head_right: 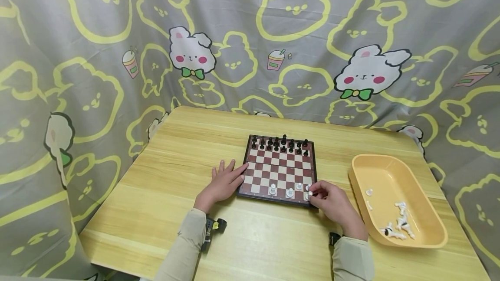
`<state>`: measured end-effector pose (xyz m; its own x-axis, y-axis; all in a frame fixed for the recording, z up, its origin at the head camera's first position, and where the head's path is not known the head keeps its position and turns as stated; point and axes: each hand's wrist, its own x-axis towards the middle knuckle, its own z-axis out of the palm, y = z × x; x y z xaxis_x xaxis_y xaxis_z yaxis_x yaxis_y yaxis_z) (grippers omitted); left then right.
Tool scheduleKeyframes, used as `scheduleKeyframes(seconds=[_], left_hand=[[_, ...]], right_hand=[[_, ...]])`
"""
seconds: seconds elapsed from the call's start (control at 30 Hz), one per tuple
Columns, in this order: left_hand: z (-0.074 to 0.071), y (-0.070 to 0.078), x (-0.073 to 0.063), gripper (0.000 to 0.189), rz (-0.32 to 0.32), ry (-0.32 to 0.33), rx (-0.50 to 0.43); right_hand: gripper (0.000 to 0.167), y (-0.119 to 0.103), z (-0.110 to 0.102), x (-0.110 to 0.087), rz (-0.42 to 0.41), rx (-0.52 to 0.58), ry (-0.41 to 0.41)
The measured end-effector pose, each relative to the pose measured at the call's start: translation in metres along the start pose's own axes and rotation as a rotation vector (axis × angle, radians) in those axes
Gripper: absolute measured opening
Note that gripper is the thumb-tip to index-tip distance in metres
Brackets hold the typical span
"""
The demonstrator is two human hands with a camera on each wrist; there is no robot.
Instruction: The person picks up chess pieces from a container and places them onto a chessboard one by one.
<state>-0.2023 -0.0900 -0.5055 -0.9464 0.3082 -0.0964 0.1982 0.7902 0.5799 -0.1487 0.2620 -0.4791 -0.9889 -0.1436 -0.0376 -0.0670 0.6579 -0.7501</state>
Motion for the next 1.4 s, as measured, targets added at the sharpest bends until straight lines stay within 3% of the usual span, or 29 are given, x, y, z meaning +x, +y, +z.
scheduleKeyframes(seconds=[0.4, 0.47, 0.57, 0.77, 0.87, 0.97, 1.17, 1.3, 1.4], left_hand=[[0.000, 0.000, 0.000, 0.050, 0.000, -0.002, 0.004], [-0.001, 0.000, -0.001, 0.050, 0.002, -0.002, 0.001], [-0.001, 0.001, -0.001, 0.050, 0.004, -0.002, -0.003], [0.000, 0.001, -0.002, 0.050, 0.005, -0.001, -0.001], [-0.001, 0.001, -0.002, 0.050, 0.006, -0.001, -0.002], [-0.001, 0.001, -0.001, 0.050, 0.008, -0.004, -0.003], [-0.002, 0.002, -0.002, 0.050, 0.012, -0.005, 0.006], [-0.002, 0.002, -0.002, 0.050, 0.012, -0.004, 0.004], [-0.001, 0.002, -0.002, 0.050, 0.009, -0.002, 0.002]], right_hand=[[0.020, 0.002, -0.004, 0.000, -0.005, 0.016, -0.005], [0.020, 0.005, -0.008, -0.002, -0.019, 0.033, 0.030], [0.022, 0.008, -0.018, -0.008, 0.003, 0.060, 0.193], [0.025, 0.010, -0.032, -0.015, 0.115, 0.178, 0.788], [0.031, 0.015, -0.038, -0.016, 0.190, 0.145, 0.936], [0.047, 0.021, -0.047, -0.020, 0.302, 0.082, 0.854], [0.077, 0.033, -0.061, -0.024, 0.439, -0.081, 0.441], [0.085, 0.036, -0.064, -0.026, 0.506, -0.129, 0.225], [0.086, 0.037, -0.064, -0.028, 0.524, -0.134, 0.117]])
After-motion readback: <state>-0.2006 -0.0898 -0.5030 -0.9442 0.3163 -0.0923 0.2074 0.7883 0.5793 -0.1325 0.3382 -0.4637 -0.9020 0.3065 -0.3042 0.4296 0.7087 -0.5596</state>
